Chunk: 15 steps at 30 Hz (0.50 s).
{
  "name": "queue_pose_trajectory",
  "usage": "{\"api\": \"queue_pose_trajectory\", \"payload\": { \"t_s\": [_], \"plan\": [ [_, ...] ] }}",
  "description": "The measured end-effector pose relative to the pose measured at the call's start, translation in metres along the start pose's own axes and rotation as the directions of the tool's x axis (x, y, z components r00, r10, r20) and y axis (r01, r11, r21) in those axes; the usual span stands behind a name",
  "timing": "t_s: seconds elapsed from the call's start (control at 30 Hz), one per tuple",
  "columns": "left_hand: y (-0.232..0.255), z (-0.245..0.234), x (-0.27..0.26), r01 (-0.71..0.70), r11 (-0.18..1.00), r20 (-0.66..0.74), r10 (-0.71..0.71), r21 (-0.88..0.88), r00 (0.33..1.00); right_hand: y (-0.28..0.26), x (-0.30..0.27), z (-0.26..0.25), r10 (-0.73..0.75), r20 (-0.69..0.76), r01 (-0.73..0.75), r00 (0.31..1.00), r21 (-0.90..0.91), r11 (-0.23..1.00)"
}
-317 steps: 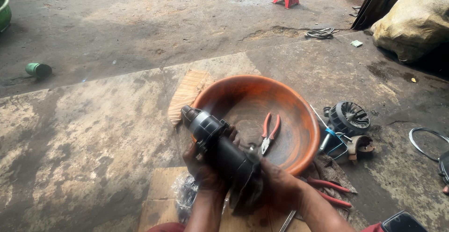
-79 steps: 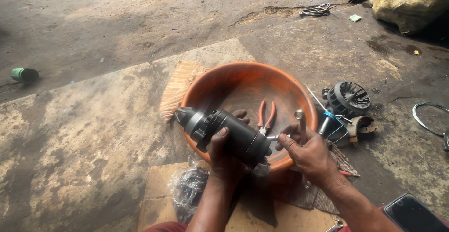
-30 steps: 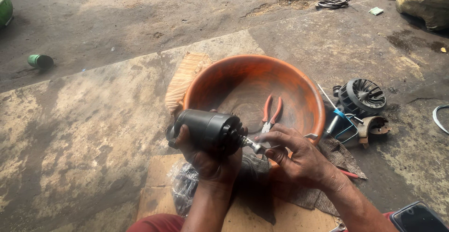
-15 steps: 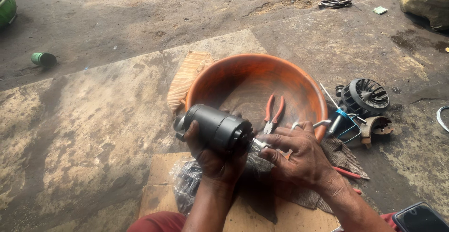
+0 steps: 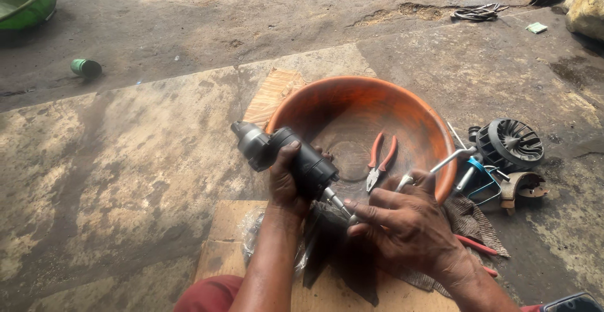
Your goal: The person uses a wrench to tighten a bolt on a black cylindrical motor part, then wipes the part with a cloth. The person continues to tighten the bolt and wipe the part repeatedly.
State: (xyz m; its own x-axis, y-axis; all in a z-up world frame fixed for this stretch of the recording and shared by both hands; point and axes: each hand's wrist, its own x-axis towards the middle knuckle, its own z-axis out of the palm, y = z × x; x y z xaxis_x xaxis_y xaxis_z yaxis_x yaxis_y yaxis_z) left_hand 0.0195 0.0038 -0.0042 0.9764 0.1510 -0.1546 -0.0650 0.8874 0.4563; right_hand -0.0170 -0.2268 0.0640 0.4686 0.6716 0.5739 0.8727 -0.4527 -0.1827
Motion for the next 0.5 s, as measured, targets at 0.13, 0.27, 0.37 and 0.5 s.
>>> {"api": "queue_pose_trajectory", "payload": {
  "t_s": [0.13, 0.27, 0.37, 0.5],
  "plan": [
    [-0.006, 0.005, -0.001, -0.034, 0.998, 0.005, 0.034, 0.059, 0.999, 0.0, 0.0, 0.007, 0.035, 0.091, -0.028, 0.995, -0.077, 0.997],
    [-0.009, 0.014, -0.001, -0.048, 0.994, 0.005, 0.048, 0.095, 0.999, 0.005, -0.007, 0.003, -0.042, 0.05, 0.047, 0.998, -0.107, 0.993],
    [-0.007, 0.015, -0.004, -0.008, 0.998, -0.014, 0.009, 0.063, 1.0, 0.006, -0.008, 0.006, -0.08, 0.028, 0.083, 0.996, -0.121, 0.989],
    [-0.004, 0.014, -0.008, -0.044, 0.992, -0.017, 0.046, 0.119, 0.999, 0.008, -0.008, 0.012, -0.085, -0.014, 0.083, 0.996, -0.109, 0.991]
  ]
}}
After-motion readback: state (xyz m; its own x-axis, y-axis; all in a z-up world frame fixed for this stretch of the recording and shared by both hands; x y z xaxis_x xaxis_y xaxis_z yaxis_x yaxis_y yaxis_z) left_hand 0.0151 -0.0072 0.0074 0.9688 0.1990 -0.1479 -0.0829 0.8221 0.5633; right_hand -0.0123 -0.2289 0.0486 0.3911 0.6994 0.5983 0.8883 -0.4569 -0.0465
